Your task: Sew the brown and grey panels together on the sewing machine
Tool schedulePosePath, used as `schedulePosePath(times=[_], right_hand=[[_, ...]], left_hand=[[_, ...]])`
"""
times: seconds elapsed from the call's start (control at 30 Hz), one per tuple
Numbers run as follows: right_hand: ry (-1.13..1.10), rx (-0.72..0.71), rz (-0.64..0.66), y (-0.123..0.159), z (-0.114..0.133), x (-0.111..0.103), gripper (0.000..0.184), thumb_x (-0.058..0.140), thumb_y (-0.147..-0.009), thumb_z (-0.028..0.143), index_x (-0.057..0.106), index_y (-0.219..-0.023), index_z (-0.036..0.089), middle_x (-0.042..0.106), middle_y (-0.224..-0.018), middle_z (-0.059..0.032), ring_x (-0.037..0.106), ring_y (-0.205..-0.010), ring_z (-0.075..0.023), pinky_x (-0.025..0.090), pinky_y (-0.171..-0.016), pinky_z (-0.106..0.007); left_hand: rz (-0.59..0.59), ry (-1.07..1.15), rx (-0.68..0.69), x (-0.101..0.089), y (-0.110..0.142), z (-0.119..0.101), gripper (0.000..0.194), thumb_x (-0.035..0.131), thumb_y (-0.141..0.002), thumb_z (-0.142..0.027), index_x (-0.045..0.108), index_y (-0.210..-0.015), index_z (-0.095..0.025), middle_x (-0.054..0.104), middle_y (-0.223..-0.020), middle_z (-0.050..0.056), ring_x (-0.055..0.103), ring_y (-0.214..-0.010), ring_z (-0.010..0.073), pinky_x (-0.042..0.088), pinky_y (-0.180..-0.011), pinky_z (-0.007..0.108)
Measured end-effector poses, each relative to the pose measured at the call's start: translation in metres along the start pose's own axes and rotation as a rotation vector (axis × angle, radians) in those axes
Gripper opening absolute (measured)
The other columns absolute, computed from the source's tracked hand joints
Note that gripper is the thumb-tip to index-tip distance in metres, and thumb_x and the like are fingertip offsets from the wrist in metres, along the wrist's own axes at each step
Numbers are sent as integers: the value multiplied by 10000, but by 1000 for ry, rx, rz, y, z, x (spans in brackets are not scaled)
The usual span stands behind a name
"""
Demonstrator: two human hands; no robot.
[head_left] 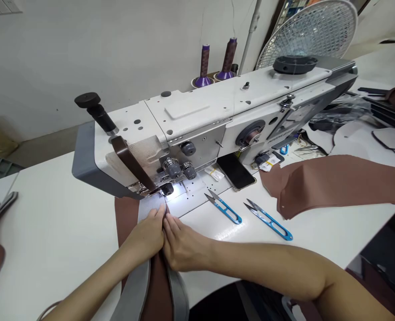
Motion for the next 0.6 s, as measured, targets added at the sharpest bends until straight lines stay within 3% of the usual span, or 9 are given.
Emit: schedulePosePath(times=[0.1, 0.27, 0.43, 0.6], right_hand=[[-15, -46, -33, 3, 9, -9, 250, 445, -819, 104, 658, -879, -13, 682, -931, -304, 688, -884, -372, 519, -782, -532], [-16, -64, -24, 3, 12, -13, 258, 446, -815, 110, 665, -882, -9, 686, -882, -300, 686, -853, -385, 498, -747, -535], [-68, -46, -47, 0, 7, -6, 259, 467, -771, 103, 669, -866, -29, 673, -856, -324, 677, -811, -401, 476, -701, -530], [-62, -66, -27, -3, -11, 5, 214, 464, -789, 70, 657, -839, -8, 674, -827, -298, 664, -749, -352, 466, -679, -493]], left_hand=[[25, 2, -23, 4, 9, -1, 655, 359, -827, -37, 279, -1472, -121, 497, -1358, 159, 575, -1157, 234, 465, -950, 331], [-13, -36, 3, 15, 20, -4, 611, 339, -841, -24, 311, -1446, -103, 524, -1310, 156, 563, -1151, 215, 443, -969, 311], [-10, -41, 50, 17, 10, -7, 587, 325, -849, -31, 309, -1436, -32, 526, -1284, 197, 581, -1097, 241, 465, -933, 342], [-62, 39, 22, 9, -5, -4, 614, 324, -827, -18, 308, -1441, -36, 534, -1267, 185, 570, -1119, 243, 455, -954, 342]])
Point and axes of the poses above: each hand's wrist, its own y-axis away from the middle knuckle, its own x-axis out of the palm, z = x × y, the point moved 1 cm from there along -y, towards the middle knuckle
